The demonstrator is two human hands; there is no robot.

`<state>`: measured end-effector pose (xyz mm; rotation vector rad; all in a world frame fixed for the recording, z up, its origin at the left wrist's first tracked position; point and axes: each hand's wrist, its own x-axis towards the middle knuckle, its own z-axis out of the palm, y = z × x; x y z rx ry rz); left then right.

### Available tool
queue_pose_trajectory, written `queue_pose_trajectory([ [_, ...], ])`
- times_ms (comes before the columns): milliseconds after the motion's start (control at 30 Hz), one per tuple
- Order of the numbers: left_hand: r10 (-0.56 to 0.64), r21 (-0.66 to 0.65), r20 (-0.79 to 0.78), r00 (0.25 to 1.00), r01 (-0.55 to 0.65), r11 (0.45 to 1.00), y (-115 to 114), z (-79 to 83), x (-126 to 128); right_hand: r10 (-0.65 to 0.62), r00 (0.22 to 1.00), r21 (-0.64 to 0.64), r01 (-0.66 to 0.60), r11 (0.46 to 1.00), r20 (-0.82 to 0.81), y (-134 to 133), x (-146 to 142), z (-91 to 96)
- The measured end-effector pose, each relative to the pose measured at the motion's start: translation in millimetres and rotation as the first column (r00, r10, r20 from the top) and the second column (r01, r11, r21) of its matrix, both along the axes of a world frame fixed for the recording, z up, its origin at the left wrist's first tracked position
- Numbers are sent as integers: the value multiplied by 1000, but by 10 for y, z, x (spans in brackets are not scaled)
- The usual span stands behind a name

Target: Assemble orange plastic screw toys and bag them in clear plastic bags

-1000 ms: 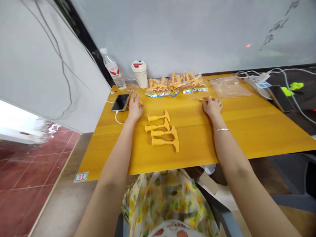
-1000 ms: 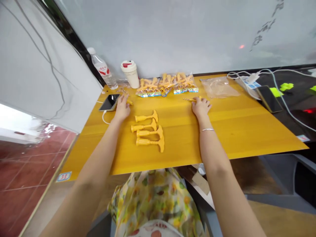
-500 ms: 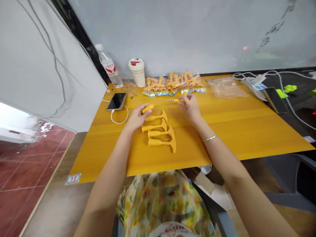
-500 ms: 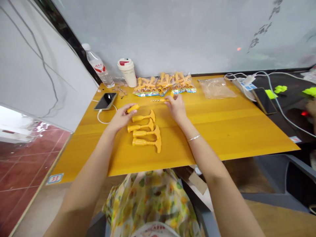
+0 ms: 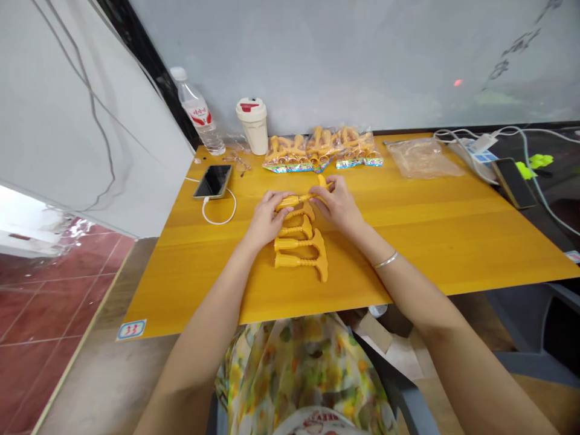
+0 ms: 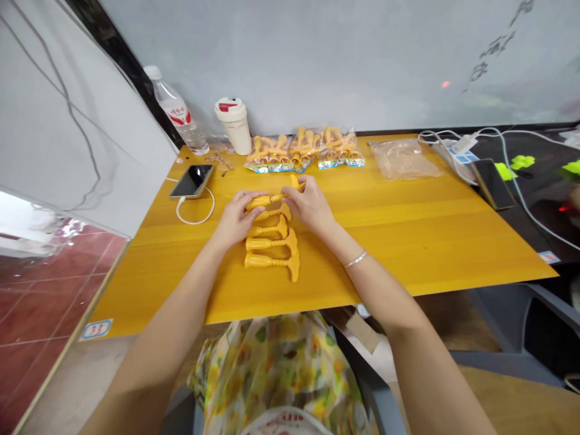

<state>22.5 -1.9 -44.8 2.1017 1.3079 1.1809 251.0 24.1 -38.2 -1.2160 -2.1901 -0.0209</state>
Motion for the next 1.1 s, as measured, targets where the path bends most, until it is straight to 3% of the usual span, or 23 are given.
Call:
queue_pose_trajectory([
  [200,21,0,43,999,-21,1000,48,-7,-98,266,964,-110,-265,958,-9,14,145,7],
  [300,-23,12,21,1000,23,1000,51,11,-147,234,968,-142,-246,959,-94,8,161,60],
  [367,-53,40,-22,998,54,998,35,32,-161,169,965,-240,-216,946,-199,-33,112,104],
  [433,-67,76,-58,996,71,995,19,50,-163,92,933,-456,-254,853,-348,-95,30,139],
  [500,-74,94,-76,994,81,992,15,53,-161,-8,875,-661,-359,659,-484,-157,-56,159],
  [533,-74,89,-76,994,80,993,19,48,-160,-59,842,-705,-408,580,-536,-180,-90,164],
  [567,-72,74,-71,995,77,994,27,39,-159,-98,808,-707,-441,552,-581,-196,-115,165],
  [600,-68,54,-58,996,71,996,39,28,-159,-114,777,-675,-453,583,-620,-204,-127,166],
  [667,-60,18,-14,998,60,998,64,7,-163,-40,752,-523,-417,743,-657,-199,-114,163],
  [733,-53,9,28,998,53,999,80,-4,-171,132,819,-321,-360,876,-558,-174,-67,157],
  [800,-49,27,32,998,48,998,75,1,-173,233,903,-170,-310,936,-361,-146,-15,145],
  [867,-48,62,-6,999,48,997,48,19,-162,192,949,-120,-228,966,-252,-129,7,132],
  [933,-45,108,-62,997,52,993,13,41,-138,80,957,-184,-135,974,-279,-132,-11,126],
  [1000,-38,163,-111,993,56,985,-15,56,-109,-25,923,-365,-127,923,-383,-150,-59,133],
  [1100,-22,226,-159,987,58,972,-21,48,-77,-172,808,-631,-287,720,-564,-174,-134,149],
])
